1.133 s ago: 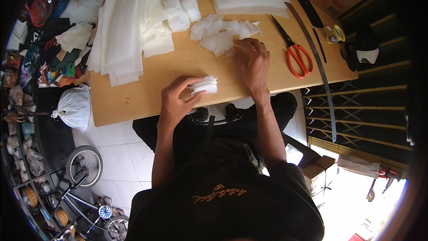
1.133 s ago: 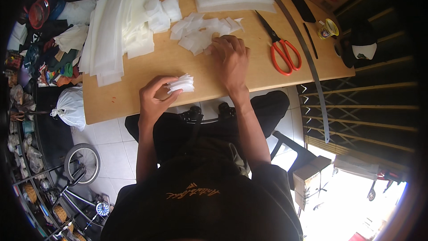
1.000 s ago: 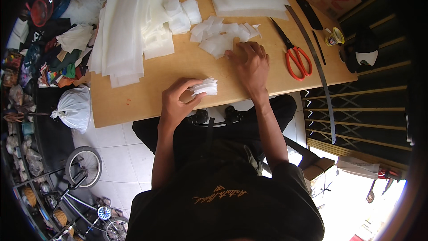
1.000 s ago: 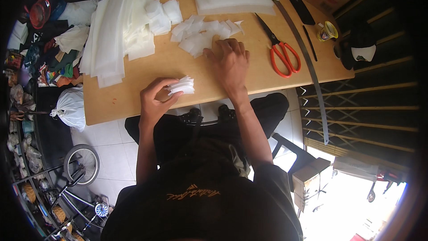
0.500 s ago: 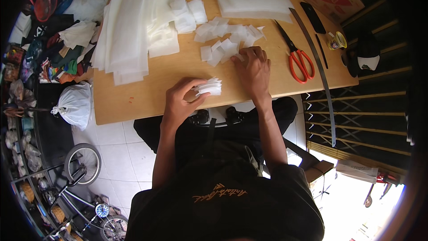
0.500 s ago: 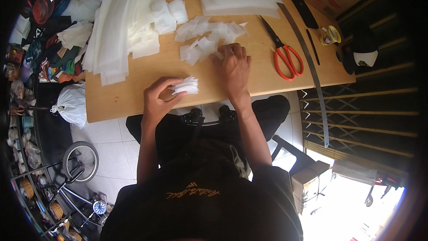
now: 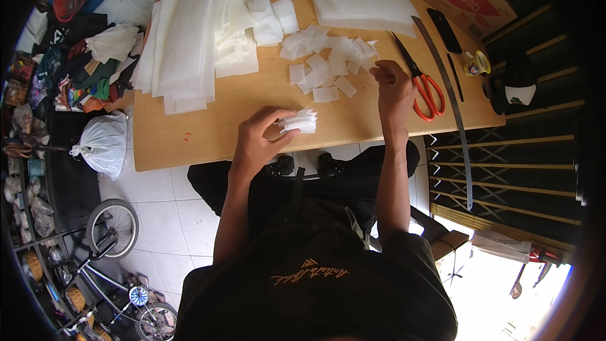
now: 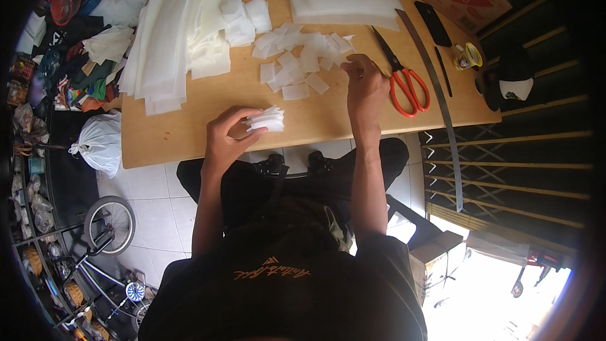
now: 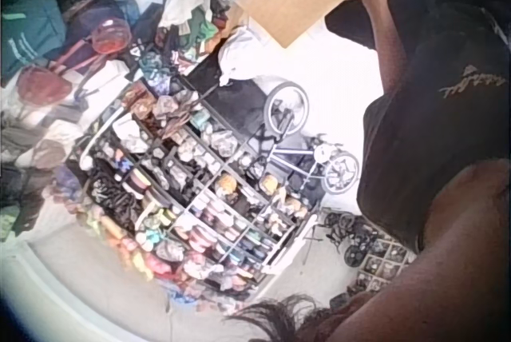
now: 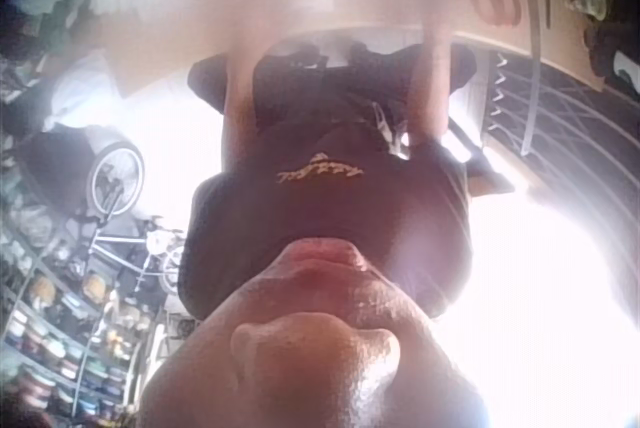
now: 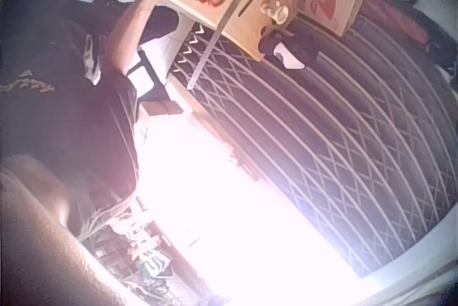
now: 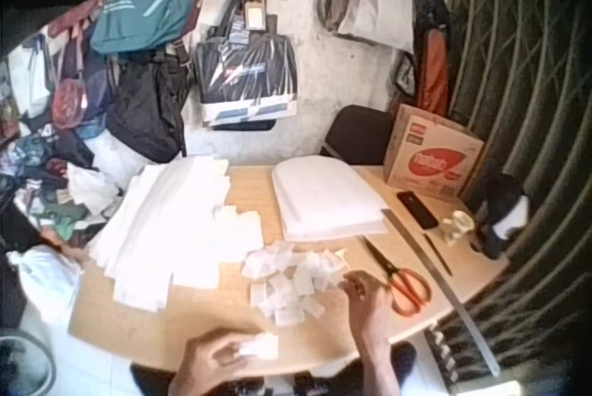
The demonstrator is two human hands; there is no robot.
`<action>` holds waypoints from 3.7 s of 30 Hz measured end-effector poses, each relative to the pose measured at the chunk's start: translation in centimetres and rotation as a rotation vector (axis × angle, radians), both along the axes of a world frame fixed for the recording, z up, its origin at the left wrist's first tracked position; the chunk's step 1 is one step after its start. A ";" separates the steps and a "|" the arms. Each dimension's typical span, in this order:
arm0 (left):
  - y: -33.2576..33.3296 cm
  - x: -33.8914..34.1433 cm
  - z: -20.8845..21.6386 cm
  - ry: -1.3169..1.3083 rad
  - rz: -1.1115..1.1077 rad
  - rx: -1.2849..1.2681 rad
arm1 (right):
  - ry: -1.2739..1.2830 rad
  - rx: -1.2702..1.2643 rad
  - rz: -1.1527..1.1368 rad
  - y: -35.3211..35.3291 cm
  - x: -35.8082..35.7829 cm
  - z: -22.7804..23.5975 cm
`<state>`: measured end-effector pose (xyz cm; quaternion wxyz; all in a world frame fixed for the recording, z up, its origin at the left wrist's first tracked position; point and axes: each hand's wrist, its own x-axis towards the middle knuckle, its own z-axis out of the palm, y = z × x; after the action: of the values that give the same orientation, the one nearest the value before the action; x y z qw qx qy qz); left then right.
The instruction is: The person folds small white foam strips and gathers them into a stack on a table.
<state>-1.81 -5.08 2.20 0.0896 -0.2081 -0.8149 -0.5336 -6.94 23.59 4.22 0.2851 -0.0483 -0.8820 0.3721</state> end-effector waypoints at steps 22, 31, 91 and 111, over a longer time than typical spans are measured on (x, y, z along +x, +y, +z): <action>0.2 0.3 -0.1 -0.015 0.061 0.084 | -0.093 0.132 0.623 -8.8 4.7 1.0; -0.1 0.0 -1.0 0.087 0.023 -0.009 | -0.130 0.157 0.654 -8.5 5.3 0.6; -0.2 0.6 -0.5 -0.011 0.019 -0.090 | -0.118 0.272 0.587 -7.0 2.3 2.7; 0.0 0.4 -0.4 0.056 0.056 -0.084 | -0.142 0.519 0.669 -9.0 3.8 2.8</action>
<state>-1.43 -5.04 1.76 0.1184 -0.2039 -0.8392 -0.4901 -3.17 14.58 6.97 0.0899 0.2884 -0.9308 0.2058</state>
